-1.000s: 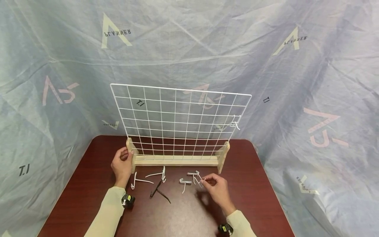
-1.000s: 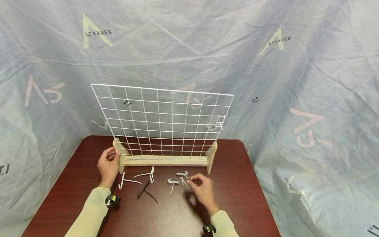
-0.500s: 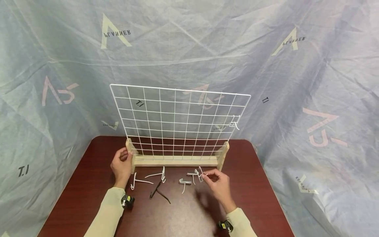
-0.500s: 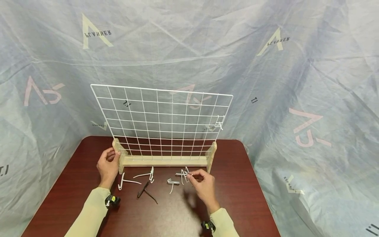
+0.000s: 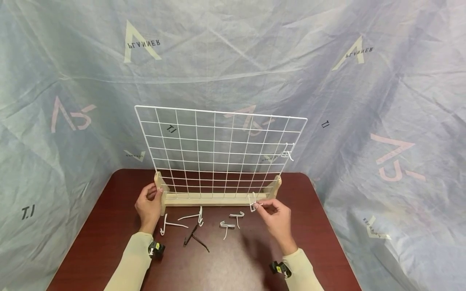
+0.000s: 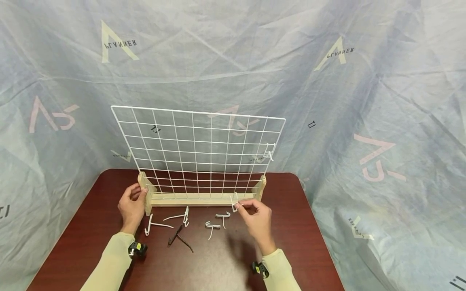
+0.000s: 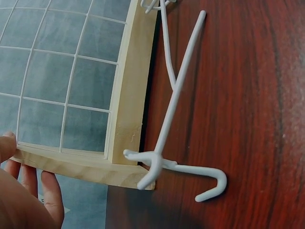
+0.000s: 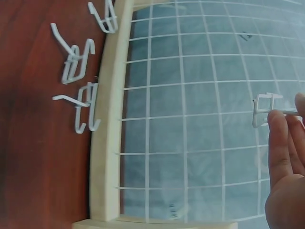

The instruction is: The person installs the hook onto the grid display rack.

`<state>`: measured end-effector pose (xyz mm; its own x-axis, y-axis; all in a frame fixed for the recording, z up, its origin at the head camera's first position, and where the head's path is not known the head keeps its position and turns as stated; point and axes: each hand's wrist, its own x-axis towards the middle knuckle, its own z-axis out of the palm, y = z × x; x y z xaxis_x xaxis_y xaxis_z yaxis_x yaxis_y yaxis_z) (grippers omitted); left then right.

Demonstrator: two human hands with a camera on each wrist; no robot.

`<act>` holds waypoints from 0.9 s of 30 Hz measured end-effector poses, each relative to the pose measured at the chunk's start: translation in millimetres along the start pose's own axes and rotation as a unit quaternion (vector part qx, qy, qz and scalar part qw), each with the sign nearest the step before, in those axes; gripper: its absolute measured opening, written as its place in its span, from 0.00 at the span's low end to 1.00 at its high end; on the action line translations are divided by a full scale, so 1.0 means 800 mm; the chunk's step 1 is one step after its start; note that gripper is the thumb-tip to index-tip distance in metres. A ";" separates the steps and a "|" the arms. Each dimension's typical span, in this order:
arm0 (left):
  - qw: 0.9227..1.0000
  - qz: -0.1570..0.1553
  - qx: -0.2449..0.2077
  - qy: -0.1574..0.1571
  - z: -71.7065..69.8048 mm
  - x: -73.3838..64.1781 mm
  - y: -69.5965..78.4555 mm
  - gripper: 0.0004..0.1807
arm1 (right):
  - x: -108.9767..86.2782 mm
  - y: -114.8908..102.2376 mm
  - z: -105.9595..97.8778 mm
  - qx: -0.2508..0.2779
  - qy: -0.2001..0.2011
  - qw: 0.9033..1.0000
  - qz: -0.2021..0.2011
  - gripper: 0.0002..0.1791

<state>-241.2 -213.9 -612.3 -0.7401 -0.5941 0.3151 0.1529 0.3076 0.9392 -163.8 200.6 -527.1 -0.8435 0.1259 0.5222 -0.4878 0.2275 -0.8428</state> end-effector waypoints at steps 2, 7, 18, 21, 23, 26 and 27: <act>1.000 0.003 -0.003 0.000 0.000 0.000 0.000 0.17 | 0.005 -0.005 -0.002 0.006 0.003 1.000 -0.005 0.05; 1.000 0.005 -0.006 0.000 0.000 0.000 -0.001 0.17 | 0.019 -0.016 -0.004 0.012 0.018 1.000 -0.016 0.05; 1.000 0.005 0.001 -0.005 -0.001 0.001 -0.002 0.18 | 0.060 -0.053 0.006 0.044 0.060 0.996 -0.040 0.06; 1.000 0.005 0.001 -0.004 -0.002 0.002 -0.002 0.18 | 0.073 -0.061 0.012 0.047 0.069 0.995 -0.046 0.05; 1.000 0.007 -0.002 -0.002 -0.002 0.002 -0.002 0.17 | 0.081 -0.067 0.017 0.047 0.073 0.995 -0.053 0.05; 1.000 0.011 -0.004 -0.003 -0.001 0.002 -0.001 0.17 | 0.090 -0.073 0.022 0.042 0.079 0.994 -0.067 0.05; 1.000 0.013 -0.004 -0.004 -0.001 0.002 -0.001 0.17 | 0.093 -0.076 0.024 0.044 0.079 0.993 -0.073 0.05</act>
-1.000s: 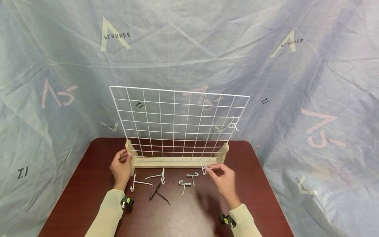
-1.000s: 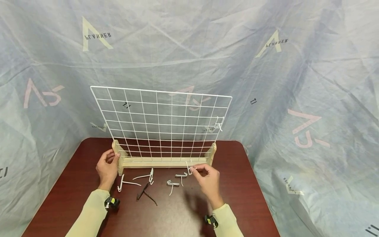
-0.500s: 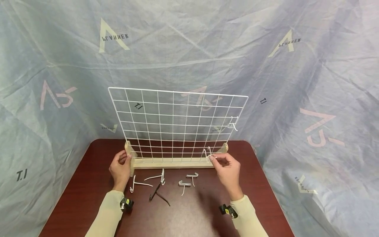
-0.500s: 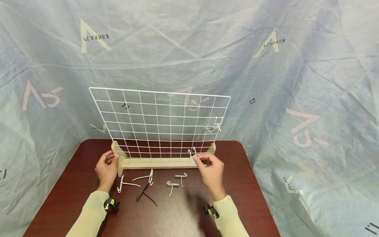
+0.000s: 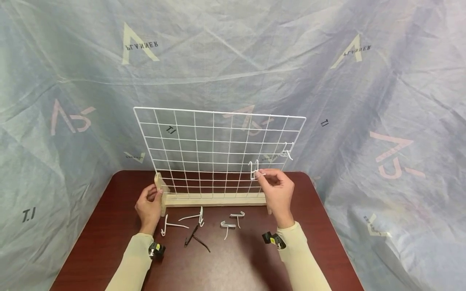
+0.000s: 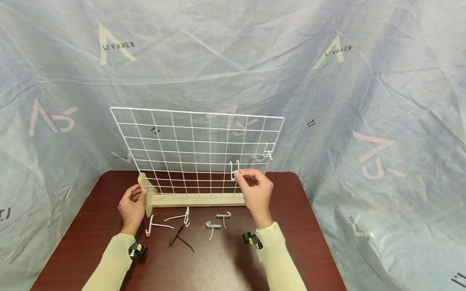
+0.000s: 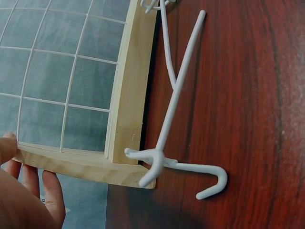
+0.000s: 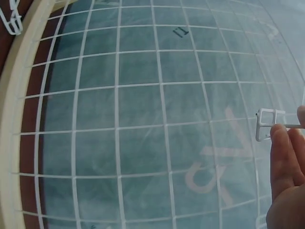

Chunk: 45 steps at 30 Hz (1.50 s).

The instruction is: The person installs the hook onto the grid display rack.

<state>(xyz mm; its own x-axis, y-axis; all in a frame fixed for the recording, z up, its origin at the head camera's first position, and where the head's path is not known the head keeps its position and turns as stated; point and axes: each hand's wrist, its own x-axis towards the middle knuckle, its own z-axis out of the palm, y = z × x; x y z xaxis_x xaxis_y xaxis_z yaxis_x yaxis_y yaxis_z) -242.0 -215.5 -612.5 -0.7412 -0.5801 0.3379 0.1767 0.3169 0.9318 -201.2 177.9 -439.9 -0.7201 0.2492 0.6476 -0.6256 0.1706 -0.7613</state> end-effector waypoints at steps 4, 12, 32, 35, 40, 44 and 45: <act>1.000 0.002 0.002 -0.002 0.002 -0.002 0.000 0.17 | 0.013 -0.010 0.004 0.002 -0.001 1.000 -0.022 0.05; 1.000 0.000 -0.005 -0.002 0.001 -0.005 0.002 0.17 | 0.040 -0.024 0.007 -0.010 0.007 0.998 -0.065 0.05; 1.000 -0.011 -0.006 0.004 0.005 -0.005 0.001 0.17 | 0.074 -0.018 0.028 -0.082 0.021 0.993 -0.078 0.05; 1.000 -0.008 -0.010 0.005 0.004 -0.004 0.001 0.17 | 0.071 -0.028 0.030 -0.084 0.018 0.993 -0.082 0.05; 1.000 -0.004 -0.016 0.005 0.001 -0.004 0.002 0.17 | 0.064 -0.045 0.031 -0.081 0.013 0.994 -0.076 0.05; 1.000 -0.002 -0.017 0.004 0.001 -0.004 0.002 0.17 | 0.059 -0.044 0.030 -0.087 0.005 0.994 -0.071 0.06; 1.000 -0.002 -0.018 0.004 0.001 -0.004 0.002 0.17 | 0.058 -0.044 0.030 -0.093 0.004 0.993 -0.072 0.06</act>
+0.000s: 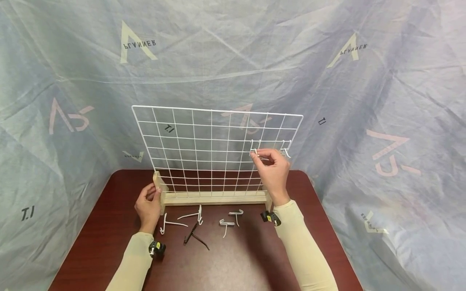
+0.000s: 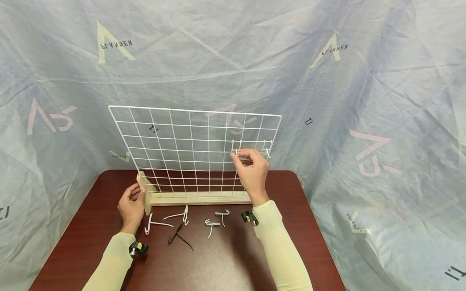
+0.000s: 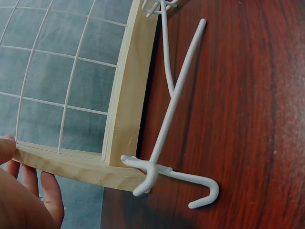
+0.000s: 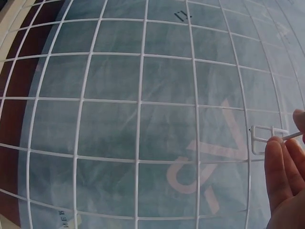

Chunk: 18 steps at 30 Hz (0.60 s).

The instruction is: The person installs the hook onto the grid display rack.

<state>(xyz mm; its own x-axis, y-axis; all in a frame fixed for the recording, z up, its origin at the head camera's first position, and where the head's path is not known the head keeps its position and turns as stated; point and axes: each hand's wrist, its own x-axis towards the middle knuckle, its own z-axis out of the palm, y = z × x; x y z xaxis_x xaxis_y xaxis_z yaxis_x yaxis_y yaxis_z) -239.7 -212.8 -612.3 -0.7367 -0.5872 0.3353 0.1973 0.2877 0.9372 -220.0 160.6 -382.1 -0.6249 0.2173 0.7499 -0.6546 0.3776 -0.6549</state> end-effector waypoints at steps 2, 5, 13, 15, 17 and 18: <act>1.000 0.000 -0.002 -0.001 0.000 0.000 0.000 0.17 | -0.002 0.002 -0.001 -0.005 -0.004 1.000 -0.001 0.06; 1.000 -0.002 -0.003 -0.002 -0.001 0.000 -0.001 0.17 | -0.005 0.004 -0.002 -0.013 -0.004 1.000 -0.002 0.06; 1.000 -0.004 0.000 -0.001 -0.002 0.000 0.002 0.17 | -0.013 0.008 -0.007 -0.026 -0.004 1.000 0.005 0.06; 1.000 -0.005 -0.001 -0.002 -0.002 0.000 0.003 0.17 | -0.015 0.009 -0.008 -0.023 -0.003 1.000 0.007 0.05; 1.000 -0.005 -0.002 -0.001 -0.002 0.000 0.004 0.17 | -0.018 0.012 -0.009 -0.022 -0.004 1.000 0.007 0.05; 1.000 -0.005 -0.001 0.000 -0.002 -0.001 0.004 0.17 | -0.020 0.017 -0.010 -0.023 -0.004 1.000 0.010 0.05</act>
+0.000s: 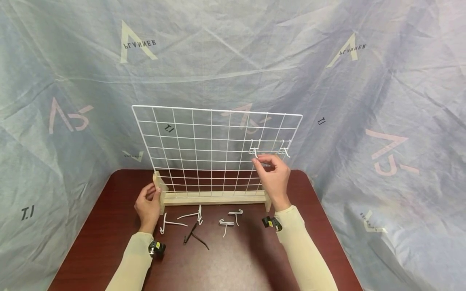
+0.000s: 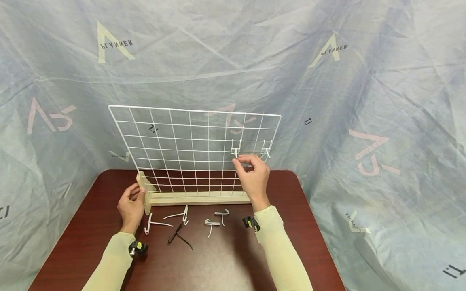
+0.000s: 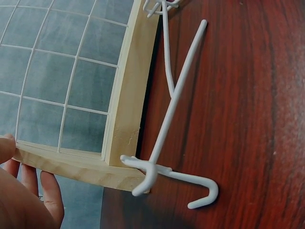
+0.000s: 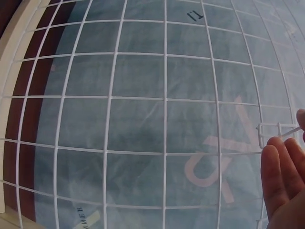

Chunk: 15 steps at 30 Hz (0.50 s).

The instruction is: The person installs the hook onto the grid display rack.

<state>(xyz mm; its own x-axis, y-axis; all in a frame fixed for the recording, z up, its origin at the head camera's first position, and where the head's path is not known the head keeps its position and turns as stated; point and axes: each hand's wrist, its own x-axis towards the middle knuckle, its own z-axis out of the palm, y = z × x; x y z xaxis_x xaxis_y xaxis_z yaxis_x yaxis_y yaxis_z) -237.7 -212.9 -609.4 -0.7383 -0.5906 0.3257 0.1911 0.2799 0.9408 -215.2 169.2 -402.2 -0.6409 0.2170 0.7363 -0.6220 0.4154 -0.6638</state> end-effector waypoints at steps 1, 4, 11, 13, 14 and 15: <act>1.000 0.000 0.000 0.000 0.000 0.000 0.000 0.17 | -0.002 0.006 0.000 -0.002 0.000 1.000 0.002 0.05; 1.000 0.001 0.002 0.001 0.000 0.000 0.000 0.17 | -0.010 0.027 -0.001 -0.019 -0.005 1.000 0.006 0.05; 1.000 -0.006 0.001 -0.001 0.001 0.000 0.000 0.17 | -0.033 0.059 -0.002 -0.036 -0.043 0.998 0.022 0.06; 1.000 -0.008 0.002 -0.001 0.002 0.000 -0.001 0.17 | -0.041 0.063 -0.001 -0.044 -0.058 0.997 0.022 0.06; 1.000 -0.008 0.002 -0.001 0.002 0.000 -0.002 0.17 | -0.045 0.065 -0.001 -0.048 -0.067 0.996 0.024 0.07; 1.000 -0.008 0.003 -0.001 0.002 0.000 -0.002 0.17 | -0.049 0.067 0.000 -0.054 -0.076 0.995 0.023 0.08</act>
<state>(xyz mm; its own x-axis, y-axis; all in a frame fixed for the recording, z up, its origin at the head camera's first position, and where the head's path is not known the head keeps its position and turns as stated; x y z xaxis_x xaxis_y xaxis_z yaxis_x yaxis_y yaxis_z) -239.3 -212.3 -611.4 -0.7423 -0.5937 0.3108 0.1759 0.2749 0.9453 -223.8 182.7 -466.5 -0.7328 0.1059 0.6722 -0.5437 0.5029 -0.6719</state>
